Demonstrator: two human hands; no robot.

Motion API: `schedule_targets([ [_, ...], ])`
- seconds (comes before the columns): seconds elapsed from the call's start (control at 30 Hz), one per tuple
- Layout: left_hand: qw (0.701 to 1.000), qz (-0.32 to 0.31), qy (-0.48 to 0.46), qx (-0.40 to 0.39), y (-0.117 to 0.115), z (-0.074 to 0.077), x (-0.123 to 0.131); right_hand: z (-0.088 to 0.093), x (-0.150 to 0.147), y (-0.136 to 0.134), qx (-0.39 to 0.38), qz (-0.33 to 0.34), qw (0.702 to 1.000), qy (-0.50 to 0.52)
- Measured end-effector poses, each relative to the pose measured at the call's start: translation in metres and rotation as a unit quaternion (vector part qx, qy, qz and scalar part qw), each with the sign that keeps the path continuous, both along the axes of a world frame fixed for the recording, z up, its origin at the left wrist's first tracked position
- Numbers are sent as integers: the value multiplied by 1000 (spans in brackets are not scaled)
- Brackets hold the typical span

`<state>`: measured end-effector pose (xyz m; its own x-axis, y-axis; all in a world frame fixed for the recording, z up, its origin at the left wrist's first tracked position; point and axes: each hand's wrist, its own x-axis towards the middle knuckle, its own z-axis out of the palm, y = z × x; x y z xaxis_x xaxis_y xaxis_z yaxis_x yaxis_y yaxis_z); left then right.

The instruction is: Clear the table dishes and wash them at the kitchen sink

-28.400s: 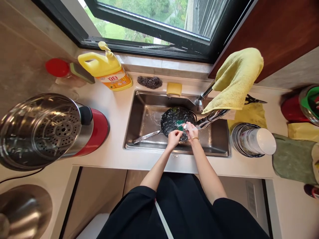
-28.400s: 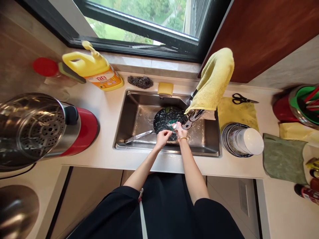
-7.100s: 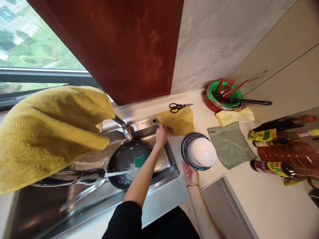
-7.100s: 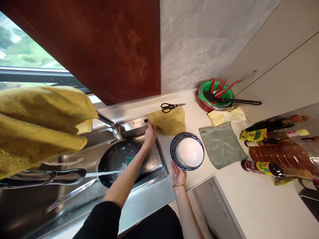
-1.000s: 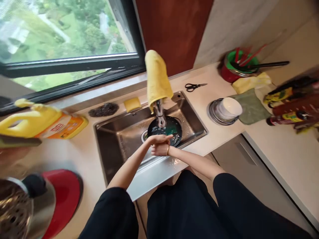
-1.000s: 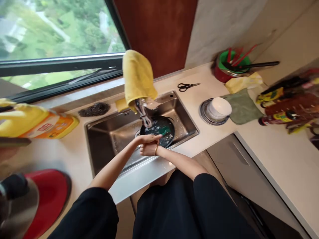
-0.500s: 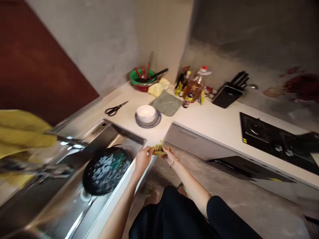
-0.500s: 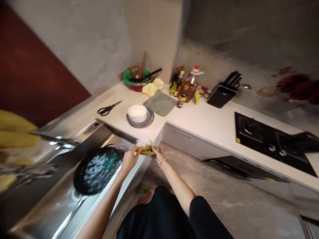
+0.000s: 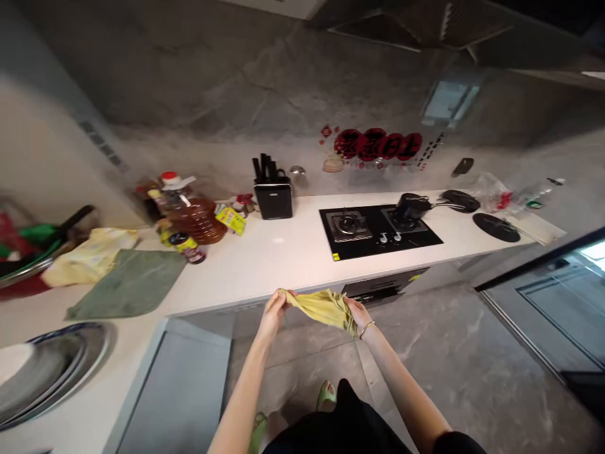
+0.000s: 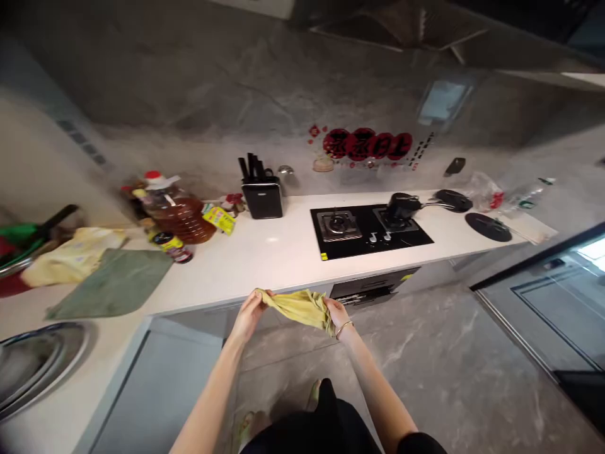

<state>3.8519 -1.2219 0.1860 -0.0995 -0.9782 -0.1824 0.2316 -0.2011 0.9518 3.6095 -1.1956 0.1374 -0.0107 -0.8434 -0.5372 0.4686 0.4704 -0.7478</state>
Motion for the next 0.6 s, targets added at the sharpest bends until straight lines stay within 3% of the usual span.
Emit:
schedule_targets([
  [0.1, 998, -54, 14, 37, -44, 11, -55, 21, -59, -17, -66, 76, 995, 18],
  [0.2, 995, -87, -1, 48, -82, 14, -100, 28, -93, -37, -112, 130, 984, 44],
  [0.37, 988, -42, -134, 60, -138, -13, -158, 16, -132, -73, -93, -13, 993, -76],
  [0.43, 981, -100, -140, 86, -156, -24, -183, 13, -156, -83, -93, -38, 990, -99],
  [0.5, 965, -209, -121, 100, -169, -33, -215, 11, -187, -89, -83, -46, 990, -104],
  [0.57, 949, -287, -111, 68, -181, -41, -251, 10, -221, -94, -74, -64, 990, -100],
  [0.6, 947, -296, -116, 39, -188, -45, -269, 10, -238, -96, -72, -81, 990, -94],
])
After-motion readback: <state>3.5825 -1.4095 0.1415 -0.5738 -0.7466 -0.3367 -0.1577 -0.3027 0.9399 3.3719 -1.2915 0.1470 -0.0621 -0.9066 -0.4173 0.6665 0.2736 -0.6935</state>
